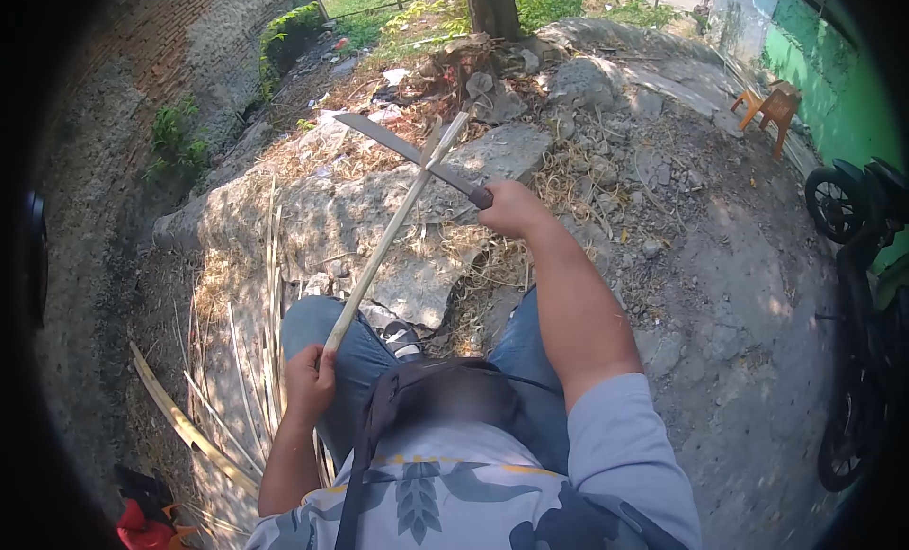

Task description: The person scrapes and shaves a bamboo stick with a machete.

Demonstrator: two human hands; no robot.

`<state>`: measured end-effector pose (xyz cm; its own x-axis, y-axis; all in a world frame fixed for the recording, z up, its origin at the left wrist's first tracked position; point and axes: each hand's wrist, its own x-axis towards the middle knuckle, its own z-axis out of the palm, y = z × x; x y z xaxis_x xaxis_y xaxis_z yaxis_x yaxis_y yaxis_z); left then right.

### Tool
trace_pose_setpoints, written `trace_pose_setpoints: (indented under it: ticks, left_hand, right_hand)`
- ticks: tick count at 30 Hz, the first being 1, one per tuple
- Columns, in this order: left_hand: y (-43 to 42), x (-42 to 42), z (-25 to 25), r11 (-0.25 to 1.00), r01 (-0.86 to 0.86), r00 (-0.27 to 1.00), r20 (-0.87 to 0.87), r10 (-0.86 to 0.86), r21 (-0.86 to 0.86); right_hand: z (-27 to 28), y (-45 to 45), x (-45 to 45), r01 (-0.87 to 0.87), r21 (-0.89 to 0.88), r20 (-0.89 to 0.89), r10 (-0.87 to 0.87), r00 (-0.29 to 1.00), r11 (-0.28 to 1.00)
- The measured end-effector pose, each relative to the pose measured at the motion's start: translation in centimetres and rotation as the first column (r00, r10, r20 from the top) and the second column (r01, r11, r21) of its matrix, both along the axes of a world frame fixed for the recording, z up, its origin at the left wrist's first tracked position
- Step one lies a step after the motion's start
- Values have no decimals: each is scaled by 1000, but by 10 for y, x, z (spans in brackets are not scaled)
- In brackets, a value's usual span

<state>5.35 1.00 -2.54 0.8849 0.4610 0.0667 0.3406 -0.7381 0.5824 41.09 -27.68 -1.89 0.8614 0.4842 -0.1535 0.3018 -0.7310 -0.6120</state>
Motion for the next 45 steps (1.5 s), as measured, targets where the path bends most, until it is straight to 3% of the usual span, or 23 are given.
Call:
trace_pose_setpoints:
  ticks: [2,6,10,13,15,16,19,23,27,30,33,36,39,40,43,45]
  left_hand:
    - [3,-5,-8,999,-22,1000,8,22,-26]
    - [2,0,-7,998,-35,998,45,37,-44]
    - [2,-1,-2,1000,-9,1000,12,9,-5]
    - [3,-5,-1,1000,-5,1000,9,5,-14]
    - [3,-5,-4,1000,-5,998,58,7,-20]
    - [2,-4,-5,1000,0,998,63,0,-4]
    - [2,-3,-7,1000,11,998,59,-11,6]
    - [4,-2,-9,999,-11,998,67,14,-47]
    - [3,-3,-11,994,-52,996,72,59,-99]
    - [-1,-2,-8,999,-38,994,102,39,-5]
    - [0,-1,-10,999,-45,996,80,44,10]
    - [-4,-1,-5,995,-19,998,60,13,101]
    - [-6,-4,-6,995,-10,993,115,-1,96]
    - [-7,-2,-5,996,-4,993,120,-7,91]
    - [-7,0,-4,995,1,993,121,-13,98]
    - [-4,-1,-9,992,3,996,93,-15,130]
  right_hand:
    - [2,1,-6,-87,57,-90,92,992,995]
    - [10,26,-34,-271,-180,172,301,938,946]
    - [28,36,-54,-369,-369,255,475,842,853]
    - [13,15,-28,-215,-286,310,303,901,934]
    - [6,2,-7,91,-166,256,-47,966,982]
    - [2,-3,2,248,-113,214,-221,952,962]
    - [-26,-12,21,456,113,34,-462,886,883]
    - [-26,-15,20,380,185,-30,-381,924,906]
    - [-6,0,-1,146,194,157,-178,971,970]
    - [-1,18,-21,-104,127,291,63,955,986]
    - [11,38,-48,-304,-226,328,366,871,926]
    - [23,44,-58,-355,-398,268,478,837,846]
    - [15,28,-36,-186,-222,261,242,934,957]
    - [22,24,-31,-153,-175,89,171,981,973]
    - [12,25,-33,-132,-228,265,192,945,965]
    - [9,26,-36,-195,-228,292,258,921,954]
